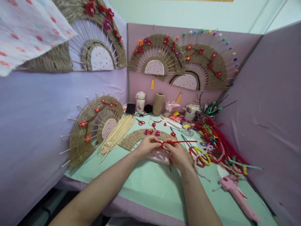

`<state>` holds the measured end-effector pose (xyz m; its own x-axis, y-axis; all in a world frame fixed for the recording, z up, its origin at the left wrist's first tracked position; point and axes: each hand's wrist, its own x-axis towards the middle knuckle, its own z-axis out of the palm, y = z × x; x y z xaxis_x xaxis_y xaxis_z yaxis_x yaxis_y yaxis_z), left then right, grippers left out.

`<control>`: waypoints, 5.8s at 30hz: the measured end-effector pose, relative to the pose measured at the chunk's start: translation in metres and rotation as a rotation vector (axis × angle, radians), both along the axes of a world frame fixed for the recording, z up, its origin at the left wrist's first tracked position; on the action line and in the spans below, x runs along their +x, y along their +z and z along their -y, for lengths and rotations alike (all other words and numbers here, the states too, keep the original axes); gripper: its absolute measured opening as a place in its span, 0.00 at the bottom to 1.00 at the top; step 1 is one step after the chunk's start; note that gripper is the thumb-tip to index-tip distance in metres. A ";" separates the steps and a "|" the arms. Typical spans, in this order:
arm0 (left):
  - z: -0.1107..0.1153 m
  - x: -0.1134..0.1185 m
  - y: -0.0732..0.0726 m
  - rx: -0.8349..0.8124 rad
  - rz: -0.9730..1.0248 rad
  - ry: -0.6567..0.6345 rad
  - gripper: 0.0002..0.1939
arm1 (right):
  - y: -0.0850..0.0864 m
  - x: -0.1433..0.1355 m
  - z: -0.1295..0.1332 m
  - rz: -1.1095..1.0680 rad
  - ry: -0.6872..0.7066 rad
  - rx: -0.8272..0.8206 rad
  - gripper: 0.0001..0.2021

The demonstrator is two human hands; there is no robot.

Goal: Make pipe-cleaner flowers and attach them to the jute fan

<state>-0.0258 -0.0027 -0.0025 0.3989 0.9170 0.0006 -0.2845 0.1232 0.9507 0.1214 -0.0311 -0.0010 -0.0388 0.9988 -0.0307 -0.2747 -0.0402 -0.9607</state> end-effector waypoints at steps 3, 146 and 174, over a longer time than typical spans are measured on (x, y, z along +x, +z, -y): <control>0.000 0.000 0.001 0.023 -0.049 0.035 0.11 | -0.006 0.003 -0.002 0.055 -0.014 0.010 0.13; -0.003 0.001 0.004 -0.151 0.152 0.162 0.20 | -0.006 -0.006 0.001 0.909 -0.527 0.571 0.08; 0.012 0.006 0.010 0.287 0.014 0.267 0.09 | 0.002 -0.023 0.011 0.423 -0.415 0.450 0.05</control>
<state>-0.0194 -0.0143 0.0074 0.1448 0.9503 0.2756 -0.2843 -0.2268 0.9315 0.0986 -0.0424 0.0014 0.2687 0.8483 0.4563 0.2156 0.4087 -0.8868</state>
